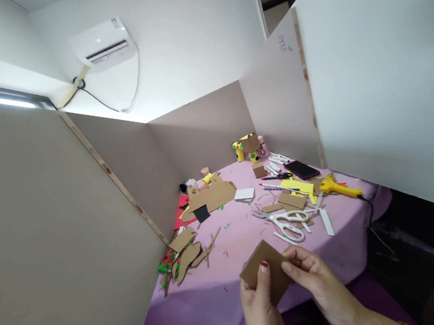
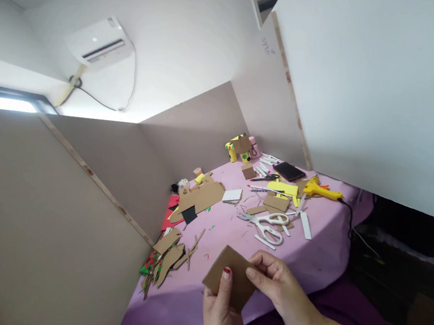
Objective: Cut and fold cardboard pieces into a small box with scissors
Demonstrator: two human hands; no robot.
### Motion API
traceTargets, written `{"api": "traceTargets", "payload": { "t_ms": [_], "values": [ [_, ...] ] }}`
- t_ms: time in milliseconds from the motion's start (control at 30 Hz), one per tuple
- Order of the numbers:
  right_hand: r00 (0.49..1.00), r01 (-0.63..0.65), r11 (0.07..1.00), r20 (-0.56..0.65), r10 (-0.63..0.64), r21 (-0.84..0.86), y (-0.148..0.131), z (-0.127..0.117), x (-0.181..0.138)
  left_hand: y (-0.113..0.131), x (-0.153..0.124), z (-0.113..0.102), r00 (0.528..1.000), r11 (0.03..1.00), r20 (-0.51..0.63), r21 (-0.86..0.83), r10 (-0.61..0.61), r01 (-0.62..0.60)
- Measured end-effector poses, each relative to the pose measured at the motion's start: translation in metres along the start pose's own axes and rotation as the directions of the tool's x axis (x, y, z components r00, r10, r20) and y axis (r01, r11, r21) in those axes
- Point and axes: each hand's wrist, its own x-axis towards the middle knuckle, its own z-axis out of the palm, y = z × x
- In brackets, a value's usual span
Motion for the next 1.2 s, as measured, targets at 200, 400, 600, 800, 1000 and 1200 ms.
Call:
{"api": "traceTargets", "payload": {
  "t_ms": [200,400,600,800,1000,1200],
  "values": [
    [0.995,-0.098,0.991,-0.013,0.1,0.088,0.004,-0.001,-0.003,0.005,-0.001,0.0,1.0,0.996,-0.002,0.085,-0.007,0.007],
    [0.988,-0.146,0.983,-0.025,0.15,0.107,0.002,0.001,-0.006,0.006,0.002,0.001,0.999,0.992,0.027,0.121,-0.026,0.022],
    [0.997,-0.076,0.997,-0.021,0.075,-0.011,0.009,-0.005,-0.004,0.01,-0.005,0.002,0.987,0.96,0.08,0.233,0.142,-0.157],
    [0.997,0.01,0.996,0.075,-0.003,-0.091,0.001,-0.004,-0.001,0.022,-0.023,0.01,0.85,0.73,0.28,0.435,0.446,-0.527],
    [0.996,-0.015,0.991,0.08,0.026,-0.136,-0.006,-0.001,-0.001,0.027,-0.015,-0.003,0.703,0.577,0.549,0.421,0.452,-0.7],
    [0.995,-0.023,0.994,0.092,0.033,-0.104,-0.012,0.001,-0.002,0.036,-0.008,-0.02,0.323,0.134,0.877,0.295,0.354,-0.946]
  ]
}}
